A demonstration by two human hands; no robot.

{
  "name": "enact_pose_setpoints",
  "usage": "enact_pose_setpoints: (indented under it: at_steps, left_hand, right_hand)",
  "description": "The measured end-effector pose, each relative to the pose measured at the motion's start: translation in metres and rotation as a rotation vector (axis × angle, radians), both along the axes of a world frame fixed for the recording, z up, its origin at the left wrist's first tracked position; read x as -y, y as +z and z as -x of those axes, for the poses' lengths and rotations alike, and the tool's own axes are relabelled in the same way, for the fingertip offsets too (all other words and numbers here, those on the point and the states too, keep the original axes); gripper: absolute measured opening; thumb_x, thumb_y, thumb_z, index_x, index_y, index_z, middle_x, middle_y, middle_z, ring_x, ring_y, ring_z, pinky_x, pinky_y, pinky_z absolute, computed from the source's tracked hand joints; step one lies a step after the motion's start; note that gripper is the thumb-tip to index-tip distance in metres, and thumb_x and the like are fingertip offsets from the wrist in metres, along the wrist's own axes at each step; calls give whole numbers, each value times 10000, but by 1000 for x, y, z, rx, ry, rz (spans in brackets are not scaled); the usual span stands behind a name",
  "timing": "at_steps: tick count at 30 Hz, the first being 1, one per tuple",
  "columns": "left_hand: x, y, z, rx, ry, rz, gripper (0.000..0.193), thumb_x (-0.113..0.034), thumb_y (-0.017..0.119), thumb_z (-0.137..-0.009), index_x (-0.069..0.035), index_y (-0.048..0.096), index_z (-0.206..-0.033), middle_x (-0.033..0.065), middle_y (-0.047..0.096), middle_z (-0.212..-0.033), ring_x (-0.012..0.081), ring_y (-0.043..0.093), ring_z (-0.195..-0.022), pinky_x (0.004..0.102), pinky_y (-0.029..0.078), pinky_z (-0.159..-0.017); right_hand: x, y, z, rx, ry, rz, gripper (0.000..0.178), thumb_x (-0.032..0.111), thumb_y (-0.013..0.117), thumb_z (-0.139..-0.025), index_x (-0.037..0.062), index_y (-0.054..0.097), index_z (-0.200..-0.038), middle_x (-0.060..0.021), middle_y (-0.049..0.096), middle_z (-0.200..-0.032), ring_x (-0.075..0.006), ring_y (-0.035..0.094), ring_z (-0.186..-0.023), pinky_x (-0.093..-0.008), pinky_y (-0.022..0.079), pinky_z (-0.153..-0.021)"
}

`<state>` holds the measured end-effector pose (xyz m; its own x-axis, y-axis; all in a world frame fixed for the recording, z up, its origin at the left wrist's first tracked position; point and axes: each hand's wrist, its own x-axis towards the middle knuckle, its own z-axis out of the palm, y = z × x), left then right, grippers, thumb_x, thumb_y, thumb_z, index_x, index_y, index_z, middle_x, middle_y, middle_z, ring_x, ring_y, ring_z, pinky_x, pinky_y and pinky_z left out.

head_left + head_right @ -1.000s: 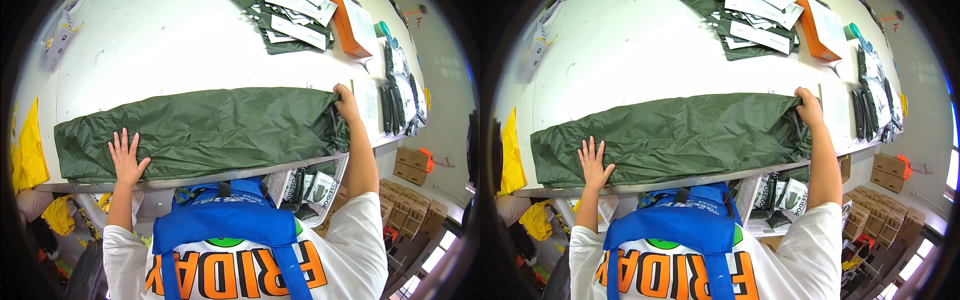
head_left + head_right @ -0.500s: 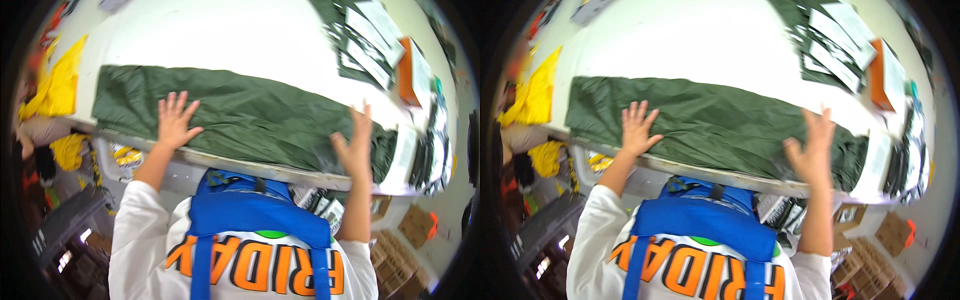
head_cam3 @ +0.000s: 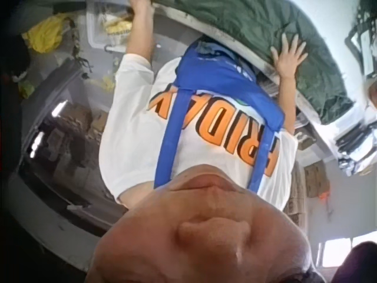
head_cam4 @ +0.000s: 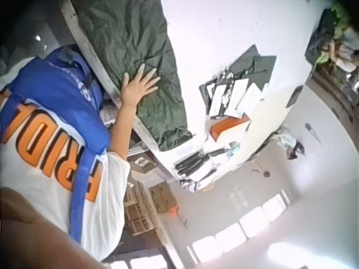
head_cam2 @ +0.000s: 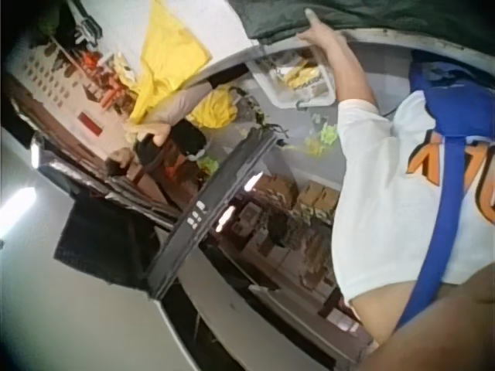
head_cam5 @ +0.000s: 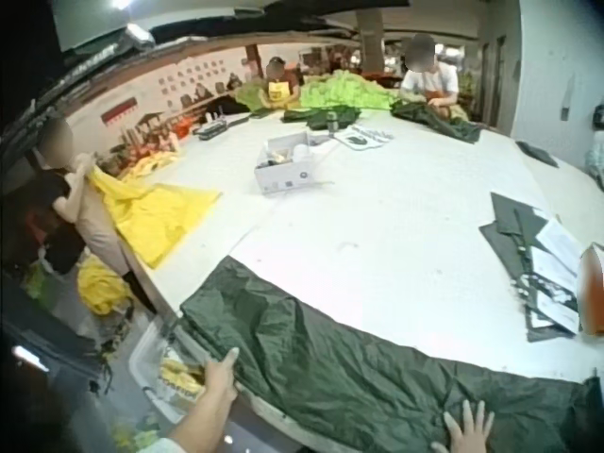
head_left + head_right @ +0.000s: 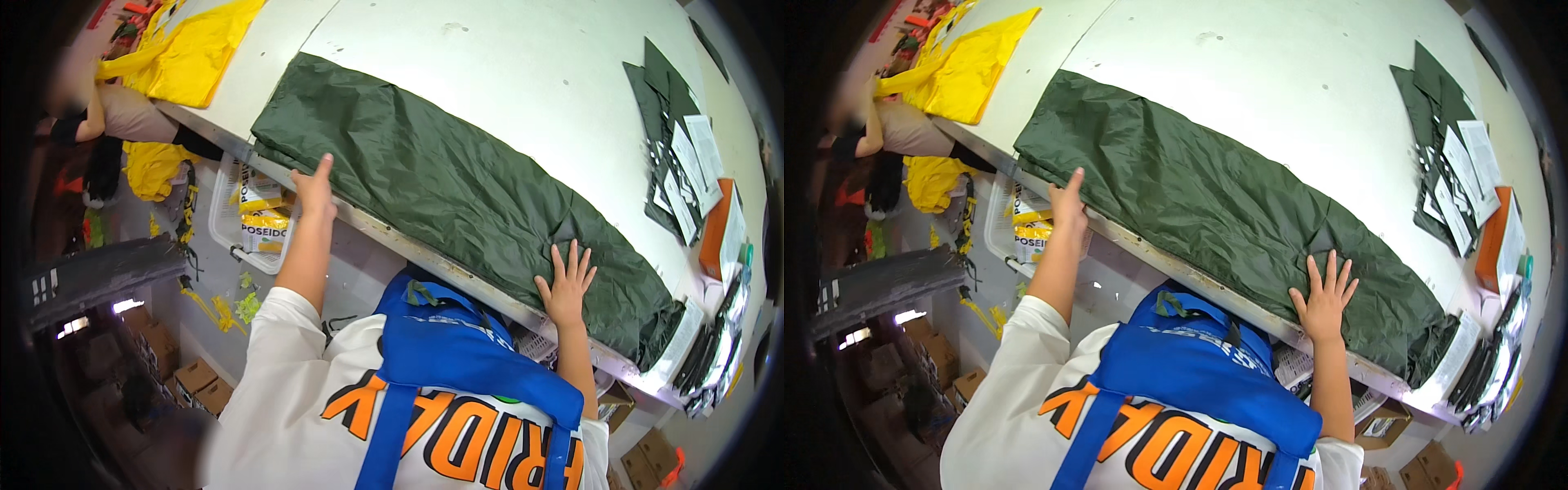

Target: The person folds a green jacket on a white table. They smooth the fabric, fold the sleeves and body, then place the folded jacket into a plastic bag.

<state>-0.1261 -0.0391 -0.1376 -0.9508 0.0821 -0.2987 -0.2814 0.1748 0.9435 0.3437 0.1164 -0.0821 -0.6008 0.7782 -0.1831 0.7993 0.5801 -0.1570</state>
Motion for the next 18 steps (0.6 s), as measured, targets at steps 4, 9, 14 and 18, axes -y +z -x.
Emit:
enact_pose_setpoints:
  at_steps: [4,9,14,18]
  left_hand:
    - [-8,33,21,342,66,-177,401,-167,752,-788,19,574,-1095,138,628,-1041,294,630,-903,452,545,-666]
    - [-2,68,44,339,-182,-586,366,23,589,-784,29,551,-1149,120,605,-1124,278,595,-1022,428,482,-927]
    - [-89,247,-44,-91,-714,-811,376,-134,557,-833,62,538,-1153,147,633,-1066,260,630,-960,410,478,-933]
    - [-209,319,-188,-185,-1412,-1083,233,-146,512,-895,30,636,-983,127,669,-889,212,656,-777,347,526,-753]
  right_hand:
    - [19,22,36,-395,-27,233,778,378,693,-763,33,379,-1385,-227,249,-1484,-425,192,-1376,-564,158,-1092]
    - [62,-6,68,-253,-147,80,1129,438,823,-596,18,216,-1449,-207,224,-1502,-368,158,-1411,-541,131,-1116]
    - [66,-18,68,-359,-249,57,1123,226,868,-534,-5,235,-1432,-182,329,-1457,-325,277,-1376,-471,199,-1126]
    - [77,-55,62,-541,-236,-2,809,211,753,-710,-7,351,-1378,-189,390,-1411,-350,324,-1334,-437,234,-1113]
